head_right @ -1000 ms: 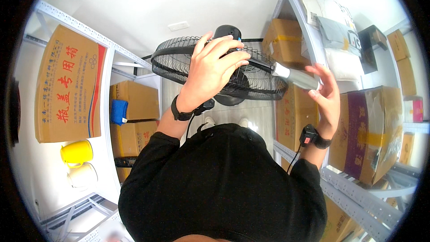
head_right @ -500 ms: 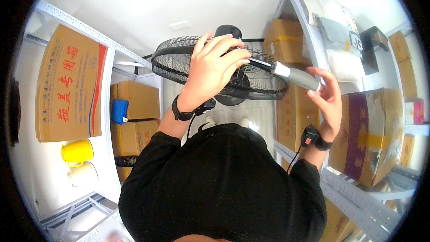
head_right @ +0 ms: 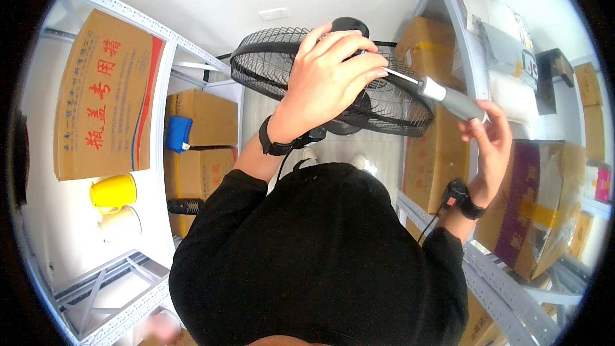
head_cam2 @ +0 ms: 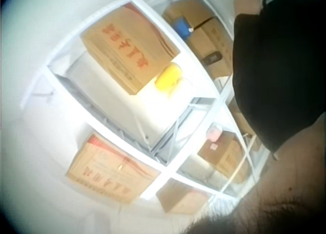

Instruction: The person disassembles a standing fan by removing the front grille and then the rear grille. They then detach the motor housing from the stand and sit on the floor to work on the internal wiring and components using a screwdriver.

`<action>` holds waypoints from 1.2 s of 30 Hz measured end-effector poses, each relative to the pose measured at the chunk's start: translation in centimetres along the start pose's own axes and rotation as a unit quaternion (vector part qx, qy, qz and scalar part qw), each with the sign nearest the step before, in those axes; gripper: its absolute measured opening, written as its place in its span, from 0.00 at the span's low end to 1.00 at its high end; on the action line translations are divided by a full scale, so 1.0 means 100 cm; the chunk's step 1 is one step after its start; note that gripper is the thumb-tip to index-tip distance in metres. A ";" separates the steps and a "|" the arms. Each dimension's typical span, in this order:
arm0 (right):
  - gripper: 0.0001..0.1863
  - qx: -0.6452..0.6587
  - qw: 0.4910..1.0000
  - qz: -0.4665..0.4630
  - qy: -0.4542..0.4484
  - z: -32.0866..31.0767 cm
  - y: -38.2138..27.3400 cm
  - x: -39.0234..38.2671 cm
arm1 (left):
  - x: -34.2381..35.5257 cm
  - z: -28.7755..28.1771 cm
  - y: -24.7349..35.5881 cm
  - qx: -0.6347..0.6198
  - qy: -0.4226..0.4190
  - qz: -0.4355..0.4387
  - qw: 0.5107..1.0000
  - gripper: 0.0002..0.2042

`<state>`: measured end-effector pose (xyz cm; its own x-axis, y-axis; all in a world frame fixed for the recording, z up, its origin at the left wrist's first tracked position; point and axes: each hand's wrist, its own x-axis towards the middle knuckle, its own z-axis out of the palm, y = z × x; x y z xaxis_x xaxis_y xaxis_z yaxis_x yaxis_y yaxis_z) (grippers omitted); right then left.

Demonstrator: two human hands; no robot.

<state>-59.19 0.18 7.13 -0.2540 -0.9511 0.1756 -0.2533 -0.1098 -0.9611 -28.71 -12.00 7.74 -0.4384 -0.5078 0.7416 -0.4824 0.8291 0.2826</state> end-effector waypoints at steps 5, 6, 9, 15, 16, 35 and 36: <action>0.22 0.035 0.998 0.032 -0.045 -0.007 0.009 0.000 | -0.006 0.004 -0.004 -0.003 0.005 0.012 1.000 0.07; 0.22 0.035 0.999 0.018 -0.036 -0.001 0.005 -0.001 | -0.006 0.005 -0.005 -0.002 0.008 0.013 1.000 0.07; 0.20 -0.024 0.994 -0.101 -0.014 0.007 0.003 0.002 | -0.006 0.007 -0.004 0.000 0.016 0.012 1.000 0.06; 0.15 0.000 0.999 0.041 0.005 -0.003 0.004 0.002 | -0.001 0.002 0.004 0.005 0.022 -0.010 1.000 0.07; 0.14 -0.002 0.999 0.054 -0.001 -0.003 0.005 0.004 | 0.000 0.002 0.002 0.005 0.023 -0.008 1.000 0.07; 0.18 0.056 0.997 -0.053 0.014 0.024 -0.005 0.006 | 0.000 -0.001 -0.004 -0.016 0.021 -0.038 0.999 0.09; 0.18 0.034 0.998 -0.047 0.020 0.022 -0.002 0.006 | -0.001 -0.001 -0.003 -0.020 0.021 -0.038 0.999 0.09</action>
<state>-57.26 -0.99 7.01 -0.2688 -0.9236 0.2732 -0.2137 -0.2194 -0.9519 -28.45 -12.20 7.67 -0.3684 -0.5598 0.7423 -0.4826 0.7975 0.3620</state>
